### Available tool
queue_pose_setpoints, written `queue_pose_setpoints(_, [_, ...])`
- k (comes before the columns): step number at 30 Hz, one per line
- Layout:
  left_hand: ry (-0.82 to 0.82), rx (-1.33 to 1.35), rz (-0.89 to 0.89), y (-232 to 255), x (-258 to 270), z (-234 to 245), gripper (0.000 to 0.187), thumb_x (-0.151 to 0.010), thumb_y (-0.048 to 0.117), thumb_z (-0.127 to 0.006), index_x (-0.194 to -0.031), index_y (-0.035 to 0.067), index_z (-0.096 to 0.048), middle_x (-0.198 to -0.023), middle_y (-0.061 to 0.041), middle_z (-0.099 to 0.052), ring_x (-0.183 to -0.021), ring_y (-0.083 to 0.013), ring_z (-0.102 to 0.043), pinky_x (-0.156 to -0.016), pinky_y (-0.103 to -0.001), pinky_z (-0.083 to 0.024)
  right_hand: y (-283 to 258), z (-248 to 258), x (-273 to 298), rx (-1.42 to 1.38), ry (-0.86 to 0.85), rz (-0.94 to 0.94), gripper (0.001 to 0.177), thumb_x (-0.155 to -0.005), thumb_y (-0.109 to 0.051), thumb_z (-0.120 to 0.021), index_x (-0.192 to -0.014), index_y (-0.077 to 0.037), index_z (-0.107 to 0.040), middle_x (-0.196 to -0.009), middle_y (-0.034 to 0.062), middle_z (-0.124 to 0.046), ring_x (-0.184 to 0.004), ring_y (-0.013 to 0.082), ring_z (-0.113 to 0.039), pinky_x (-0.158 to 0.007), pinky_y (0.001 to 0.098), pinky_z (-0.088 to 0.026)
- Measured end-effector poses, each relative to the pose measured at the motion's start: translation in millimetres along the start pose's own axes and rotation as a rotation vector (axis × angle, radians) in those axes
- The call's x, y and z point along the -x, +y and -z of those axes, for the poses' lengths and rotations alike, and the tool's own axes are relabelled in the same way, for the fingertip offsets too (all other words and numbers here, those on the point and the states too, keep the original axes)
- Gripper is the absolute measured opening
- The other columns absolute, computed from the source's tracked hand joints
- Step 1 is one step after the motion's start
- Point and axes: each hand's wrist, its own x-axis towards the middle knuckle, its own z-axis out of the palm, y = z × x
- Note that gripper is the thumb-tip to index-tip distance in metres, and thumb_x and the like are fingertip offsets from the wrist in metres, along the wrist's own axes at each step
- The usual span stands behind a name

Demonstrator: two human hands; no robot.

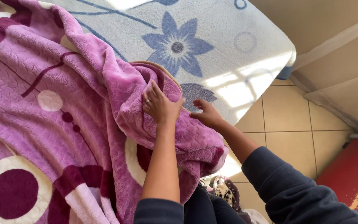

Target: Folding and smoothing blankets on a bed.

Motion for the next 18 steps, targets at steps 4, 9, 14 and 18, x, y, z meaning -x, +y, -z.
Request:
queue_pose_setpoints(4, [-0.271, -0.087, 0.047, -50, -21, -33, 0.062, -0.085, 0.042, -0.075, -0.132, 0.006, -0.058, -0.135, -0.015, -0.062, -0.127, -0.0316, -0.058, -0.110, -0.054, -0.041, 5, 3, -22, -0.012, -0.040, -0.003, 0.075, -0.079, -0.021, -0.082, -0.145, -0.005, -0.050, -0.147, 0.0149, -0.057, -0.140, 0.0296, -0.050, -0.117, 0.0428, -0.040])
queue_pose_setpoints(9, [-0.334, 0.653, 0.168, -87, -36, -57, 0.024, -0.088, 0.006, -0.068, -0.110, -0.001, -0.072, -0.101, -0.021, -0.071, -0.091, -0.0355, -0.064, -0.081, -0.044, -0.049, -12, 5, -23, -0.033, -0.139, 0.024, 0.081, -0.076, -0.012, -0.084, -0.147, -0.008, -0.046, -0.149, 0.0122, -0.052, -0.139, 0.0272, -0.048, -0.118, 0.0433, -0.037])
queue_pose_setpoints(14, [-0.393, 1.304, 0.360, -61, -46, -55, 0.023, -0.085, -0.003, -0.061, -0.106, -0.003, -0.072, -0.099, -0.014, -0.073, -0.088, -0.0256, -0.066, -0.082, -0.037, -0.053, -8, 23, -28, -0.245, -0.214, 0.085, 0.069, -0.081, -0.010, -0.081, -0.144, -0.008, -0.052, -0.131, 0.0116, -0.067, -0.122, 0.0244, -0.064, -0.111, 0.0385, -0.051])
queue_pose_setpoints(18, [-0.277, 1.488, 0.476, -37, -51, -76, 0.031, -0.082, -0.004, -0.059, -0.110, -0.003, -0.070, -0.101, -0.012, -0.072, -0.091, -0.0232, -0.067, -0.085, -0.035, -0.056, -27, 55, -21, -0.328, -0.242, 0.123, 0.047, -0.086, -0.007, -0.077, -0.131, -0.004, -0.064, -0.114, 0.0097, -0.076, -0.106, 0.0204, -0.074, -0.099, 0.0345, -0.060])
